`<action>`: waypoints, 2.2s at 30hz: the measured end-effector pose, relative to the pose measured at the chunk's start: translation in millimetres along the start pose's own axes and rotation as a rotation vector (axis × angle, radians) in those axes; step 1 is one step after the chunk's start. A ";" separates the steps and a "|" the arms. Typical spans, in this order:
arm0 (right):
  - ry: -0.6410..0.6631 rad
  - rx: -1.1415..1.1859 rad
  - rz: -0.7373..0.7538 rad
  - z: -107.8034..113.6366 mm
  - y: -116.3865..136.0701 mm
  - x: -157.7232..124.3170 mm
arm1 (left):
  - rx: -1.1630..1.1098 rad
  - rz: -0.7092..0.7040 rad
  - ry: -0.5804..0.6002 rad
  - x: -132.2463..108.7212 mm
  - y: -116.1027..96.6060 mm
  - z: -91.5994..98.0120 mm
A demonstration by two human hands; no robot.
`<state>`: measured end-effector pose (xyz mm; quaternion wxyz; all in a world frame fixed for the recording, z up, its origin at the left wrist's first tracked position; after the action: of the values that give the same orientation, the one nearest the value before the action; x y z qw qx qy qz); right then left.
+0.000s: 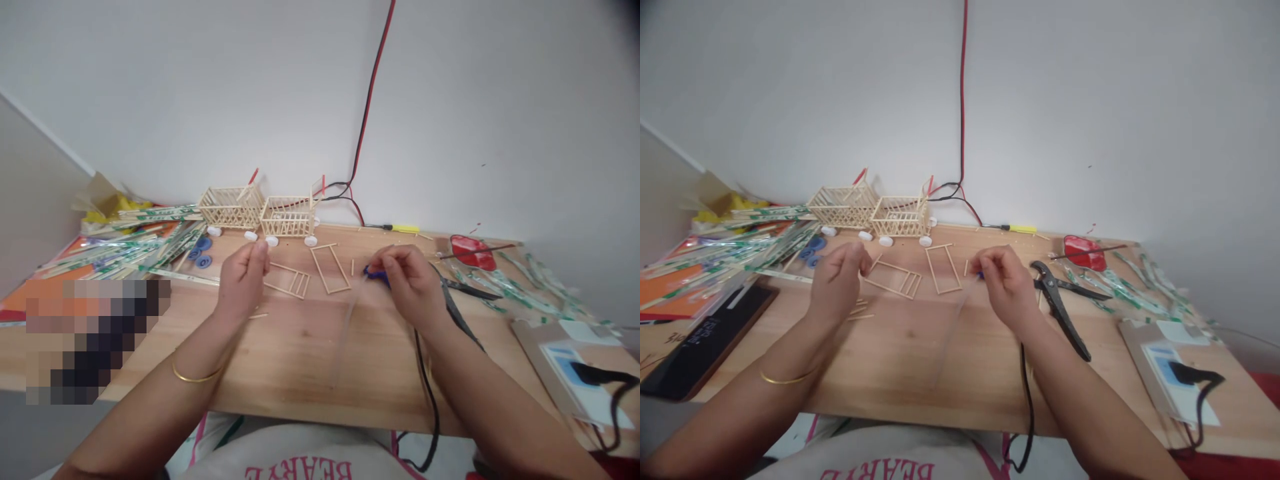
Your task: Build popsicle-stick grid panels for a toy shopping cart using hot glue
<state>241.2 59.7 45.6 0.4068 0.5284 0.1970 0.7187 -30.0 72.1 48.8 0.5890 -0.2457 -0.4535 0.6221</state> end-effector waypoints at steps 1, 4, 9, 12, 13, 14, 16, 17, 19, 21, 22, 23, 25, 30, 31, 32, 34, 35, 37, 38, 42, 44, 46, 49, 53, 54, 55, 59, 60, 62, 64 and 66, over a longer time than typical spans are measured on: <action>-0.027 0.035 -0.017 2.7 -3.5 0.4 | 0.033 -0.011 -0.042 5.8 2.4 6.0; -0.037 0.089 -0.032 1.9 -8.4 0.0 | 0.173 -0.025 -0.096 22.8 14.5 15.1; 0.010 0.049 0.008 -3.4 -3.0 -2.6 | 0.656 0.085 0.093 40.9 53.5 -1.0; 0.069 -0.003 0.011 -6.2 -0.4 -3.9 | 0.816 0.190 0.222 38.0 74.5 -10.9; 0.100 -0.017 0.016 -8.3 0.7 -4.3 | 0.843 0.200 0.242 36.5 77.3 -13.3; 0.130 -0.031 0.024 -10.8 1.9 -4.7 | 0.862 0.204 0.251 35.3 78.6 -15.0; 0.189 -0.053 0.039 -16.5 3.6 -5.7 | 0.872 0.215 0.253 34.0 79.4 -17.1; 0.216 -0.061 0.043 -19.7 3.9 -6.3 | 0.870 0.219 0.252 33.7 79.0 -17.9; 0.259 -0.074 0.046 -25.4 3.6 -7.6 | 0.857 0.228 0.268 32.8 77.6 -20.3; 0.296 -0.091 0.048 -30.5 2.7 -8.9 | 0.832 0.238 0.282 31.6 74.8 -21.7; 0.314 -0.101 0.048 -32.9 1.9 -9.6 | 0.813 0.248 0.274 31.1 73.0 -20.8; 0.333 -0.110 0.045 -35.4 0.7 -10.4 | 0.786 0.261 0.257 30.8 71.1 -18.8; 0.370 -0.113 0.032 -41.0 -2.7 -12.4 | 0.702 0.285 0.213 30.5 67.0 -13.1; 0.418 -0.088 -0.038 -54.2 -16.2 -19.1 | 0.383 0.308 0.257 31.3 62.7 -10.3; 0.418 -0.088 -0.059 -55.9 -19.0 -20.3 | 0.321 0.299 0.280 31.9 61.9 -11.5; 0.417 -0.087 -0.080 -57.2 -21.4 -21.5 | 0.263 0.284 0.302 32.6 60.7 -13.2; 0.429 -0.075 -0.114 -60.7 -23.8 -23.9 | 0.167 0.246 0.327 33.7 57.3 -15.6; 0.444 -0.066 -0.127 -63.0 -24.1 -25.4 | 0.129 0.225 0.335 33.9 55.2 -16.8; 0.478 -0.045 -0.153 -68.2 -24.2 -28.9 | 0.070 0.179 0.352 33.1 49.7 -19.2; 0.492 -0.029 -0.164 -71.0 -24.2 -30.9 | 0.043 0.157 0.359 32.2 46.5 -20.1; 0.513 0.065 -0.212 -81.4 -26.2 -40.3 | -0.028 0.091 0.379 28.2 33.3 -21.8; 0.520 0.102 -0.245 -86.9 -29.0 -45.5 | -0.021 0.056 0.376 26.7 26.5 -21.5; 0.522 0.135 -0.271 -92.4 -31.3 -49.6 | -0.007 0.028 0.367 25.4 20.6 -21.1; 0.485 0.218 -0.313 -98.7 -34.2 -52.1 | -0.032 0.017 0.362 22.6 14.1 -21.0; 0.432 0.342 -0.356 -103.4 -34.6 -50.2 | -0.173 0.039 0.383 15.6 9.1 -24.3; 0.430 0.369 -0.353 -103.7 -32.5 -48.8 | -0.233 0.057 0.389 13.9 9.1 -25.9; 0.426 0.398 -0.353 -103.3 -30.1 -47.3 | -0.311 0.083 0.393 12.4 9.9 -27.8; 0.369 0.528 -0.400 -96.0 -19.7 -41.6 | -0.725 0.232 0.400 7.8 18.5 -40.0; 0.345 0.545 -0.405 -93.1 -16.7 -39.9 | -0.814 0.283 0.421 5.4 21.4 -46.4; 0.296 0.557 -0.401 -87.3 -11.1 -36.6 | -0.921 0.384 0.492 -3.4 25.6 -62.4; 0.252 0.554 -0.387 -82.6 -7.0 -34.3 | -0.938 0.439 0.585 -16.7 24.8 -78.9; 0.234 0.548 -0.377 -80.7 -5.4 -34.1 | -0.895 0.426 0.663 -31.4 18.9 -91.6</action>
<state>172.8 47.7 -8.0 0.3502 0.4865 0.5220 0.6068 43.1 69.2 -17.3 0.4006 -0.7367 -0.4046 0.3650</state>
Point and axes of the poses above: each hand's wrist, its own x-axis towards the middle knuckle, its own z-axis out of the back of the hand, y = z × x, the point moved 9 cm from there along x, towards the middle knuckle, and after that the axes turned 9 degrees about z, right-handed, at the moved point
